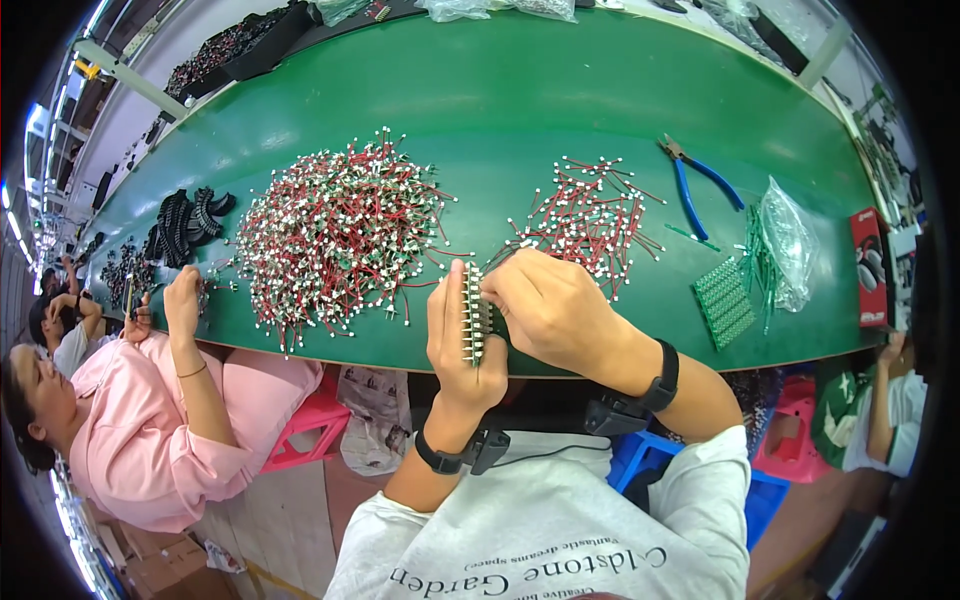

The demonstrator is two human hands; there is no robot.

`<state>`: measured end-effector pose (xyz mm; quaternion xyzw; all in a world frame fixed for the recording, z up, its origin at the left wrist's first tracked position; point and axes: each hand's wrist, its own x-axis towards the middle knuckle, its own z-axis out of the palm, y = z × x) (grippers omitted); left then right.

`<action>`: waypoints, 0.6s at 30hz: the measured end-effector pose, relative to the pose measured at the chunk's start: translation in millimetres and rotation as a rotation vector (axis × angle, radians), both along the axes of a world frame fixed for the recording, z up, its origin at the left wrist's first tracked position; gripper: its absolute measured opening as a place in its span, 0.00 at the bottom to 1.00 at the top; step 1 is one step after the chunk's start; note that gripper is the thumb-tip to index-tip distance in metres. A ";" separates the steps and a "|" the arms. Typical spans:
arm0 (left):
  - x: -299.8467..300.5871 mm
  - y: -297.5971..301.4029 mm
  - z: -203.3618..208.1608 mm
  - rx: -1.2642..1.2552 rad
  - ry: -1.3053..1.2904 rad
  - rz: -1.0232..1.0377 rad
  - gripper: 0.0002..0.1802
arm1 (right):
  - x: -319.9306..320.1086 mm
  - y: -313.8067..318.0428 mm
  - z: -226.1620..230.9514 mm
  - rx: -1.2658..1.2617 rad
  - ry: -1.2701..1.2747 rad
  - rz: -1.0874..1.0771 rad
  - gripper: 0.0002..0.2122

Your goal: The person picks up a wire from a pile and inserts it into a circuit board by hand, repeating this process for several wires. After filling the board, the person sets it down on the table and picks up a new circuit board to begin the process again.

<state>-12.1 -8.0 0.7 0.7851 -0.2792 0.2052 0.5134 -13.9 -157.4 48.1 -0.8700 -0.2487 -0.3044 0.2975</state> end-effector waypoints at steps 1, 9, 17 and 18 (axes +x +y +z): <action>0.9 0.2 -0.3 -0.001 -0.018 -0.012 0.39 | 1.0 0.7 -0.3 -0.001 0.001 -0.001 0.08; 2.3 0.3 0.0 -0.001 0.009 -0.028 0.40 | 6.2 -0.2 -1.4 0.015 -0.042 0.045 0.09; 2.2 0.6 -0.8 0.001 0.013 -0.034 0.40 | 7.6 -3.1 -1.0 0.032 -0.017 0.078 0.09; 2.4 0.1 -2.0 -0.021 0.037 -0.042 0.41 | 7.9 -3.9 -2.1 0.043 0.010 0.081 0.09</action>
